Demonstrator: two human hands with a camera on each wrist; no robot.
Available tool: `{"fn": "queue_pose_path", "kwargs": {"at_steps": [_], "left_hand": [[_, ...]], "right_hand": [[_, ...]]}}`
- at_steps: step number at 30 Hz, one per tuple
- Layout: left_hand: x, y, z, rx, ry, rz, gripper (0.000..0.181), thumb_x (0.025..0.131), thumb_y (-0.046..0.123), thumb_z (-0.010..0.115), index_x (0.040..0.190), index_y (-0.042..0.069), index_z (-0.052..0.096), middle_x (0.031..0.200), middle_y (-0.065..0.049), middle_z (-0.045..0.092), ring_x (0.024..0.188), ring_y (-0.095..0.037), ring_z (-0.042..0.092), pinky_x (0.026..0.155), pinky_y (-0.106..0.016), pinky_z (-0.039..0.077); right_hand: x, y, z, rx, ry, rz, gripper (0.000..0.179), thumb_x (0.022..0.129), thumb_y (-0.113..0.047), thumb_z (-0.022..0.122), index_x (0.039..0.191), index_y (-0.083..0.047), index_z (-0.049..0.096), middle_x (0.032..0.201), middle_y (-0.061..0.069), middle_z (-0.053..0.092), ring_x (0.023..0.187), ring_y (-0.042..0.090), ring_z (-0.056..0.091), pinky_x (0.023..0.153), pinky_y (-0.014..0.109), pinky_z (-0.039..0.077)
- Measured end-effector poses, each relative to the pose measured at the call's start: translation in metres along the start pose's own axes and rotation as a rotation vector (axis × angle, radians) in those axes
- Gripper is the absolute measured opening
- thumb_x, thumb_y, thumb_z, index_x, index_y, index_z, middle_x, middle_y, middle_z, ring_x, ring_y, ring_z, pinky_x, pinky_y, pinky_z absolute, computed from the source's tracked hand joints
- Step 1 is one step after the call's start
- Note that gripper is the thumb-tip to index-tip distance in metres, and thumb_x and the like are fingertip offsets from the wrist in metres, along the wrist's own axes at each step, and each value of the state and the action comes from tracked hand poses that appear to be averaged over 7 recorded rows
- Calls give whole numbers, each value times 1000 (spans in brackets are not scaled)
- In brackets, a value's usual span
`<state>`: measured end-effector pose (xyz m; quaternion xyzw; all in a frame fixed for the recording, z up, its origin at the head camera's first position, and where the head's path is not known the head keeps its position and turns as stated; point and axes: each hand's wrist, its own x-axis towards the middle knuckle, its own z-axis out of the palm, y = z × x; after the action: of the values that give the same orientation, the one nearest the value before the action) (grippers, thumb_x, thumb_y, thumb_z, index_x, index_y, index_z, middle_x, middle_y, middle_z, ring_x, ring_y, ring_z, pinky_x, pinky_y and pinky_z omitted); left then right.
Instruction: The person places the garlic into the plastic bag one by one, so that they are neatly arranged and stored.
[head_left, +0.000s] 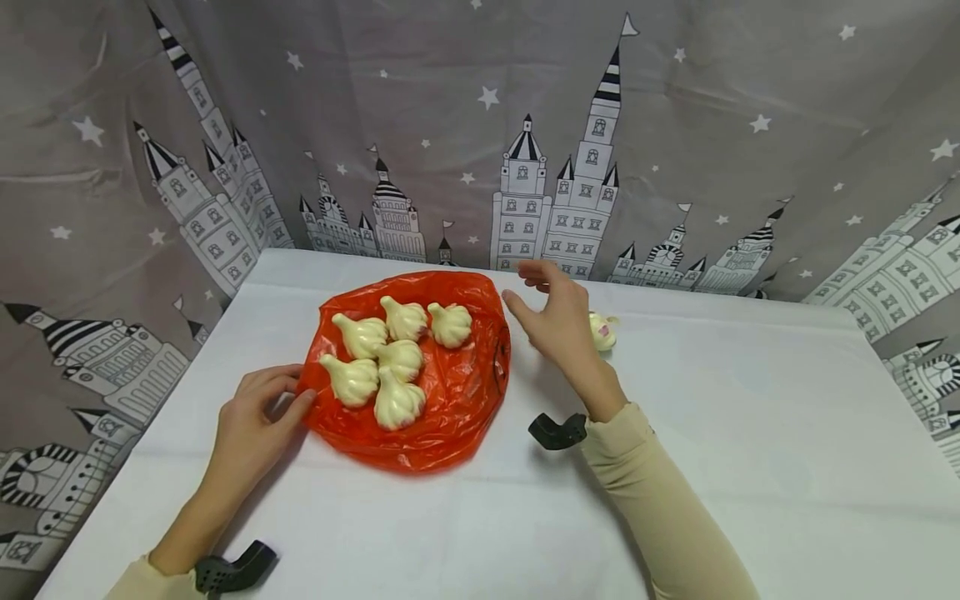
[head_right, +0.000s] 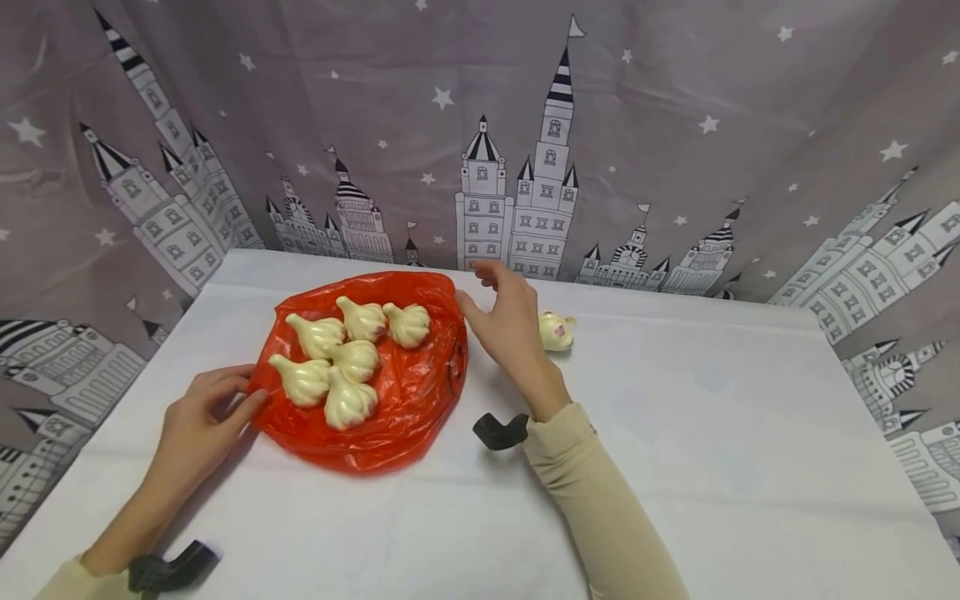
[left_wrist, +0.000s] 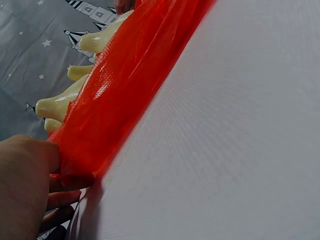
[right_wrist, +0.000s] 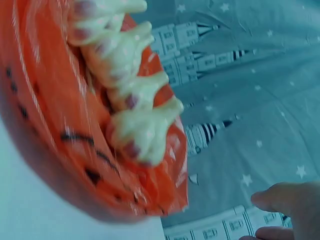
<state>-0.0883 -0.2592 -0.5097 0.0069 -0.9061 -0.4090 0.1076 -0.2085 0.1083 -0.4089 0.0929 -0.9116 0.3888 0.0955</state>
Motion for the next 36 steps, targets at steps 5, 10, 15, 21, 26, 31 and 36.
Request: {"fn": "queue_pose_path", "kwargs": {"at_steps": [5,10,15,21,26,31,36], "left_hand": [[1,1,0,3,0,3,10,99,14,73,100,4,74,132,-19,67,127,-37,55,88,7,28],[2,1,1,-2,-5,6,11,99,15,73,100,4,74,132,-19,67,127,-36,55,89,7,27],[3,2,1,3,-12,6,12,100,16,72,100,4,74,133,-18,67,127,-36,55,89,6,27],[2,1,1,-6,5,17,12,98,14,74,100,2,75,132,-19,67,125,-35,55,89,7,29],[1,1,1,-13,1,2,12,98,13,74,102,2,75,132,-19,67,126,-34,55,89,7,29],[2,1,1,-5,-18,-10,13,100,16,73,102,3,75,133,-19,66,129,-37,54,88,7,28],[1,1,-1,0,-14,-10,13,100,17,73,101,4,74,133,-19,67,129,-37,54,89,7,26]], "right_hand": [[-1,17,-21,-6,49,7,42,96,-22,76,133,-4,67,129,14,73,115,32,70,107,47,49],[-5,38,-45,-21,78,7,41,95,-18,76,131,-1,66,127,17,73,115,34,71,105,46,53],[-14,63,-73,-76,106,38,38,95,-14,75,129,2,67,125,19,73,114,36,71,104,48,55],[-21,80,-90,-98,93,62,37,96,-13,74,129,3,67,124,21,73,114,39,70,103,52,55],[-21,78,-91,-92,-29,33,40,93,-8,72,132,-2,67,126,20,73,119,36,68,106,53,53],[-22,75,-94,-120,-175,22,51,88,-4,67,139,-6,65,131,18,72,126,35,65,111,54,47],[-21,74,-91,-202,-314,-10,61,84,-8,71,144,-12,62,142,11,67,141,37,53,116,59,38]]}}
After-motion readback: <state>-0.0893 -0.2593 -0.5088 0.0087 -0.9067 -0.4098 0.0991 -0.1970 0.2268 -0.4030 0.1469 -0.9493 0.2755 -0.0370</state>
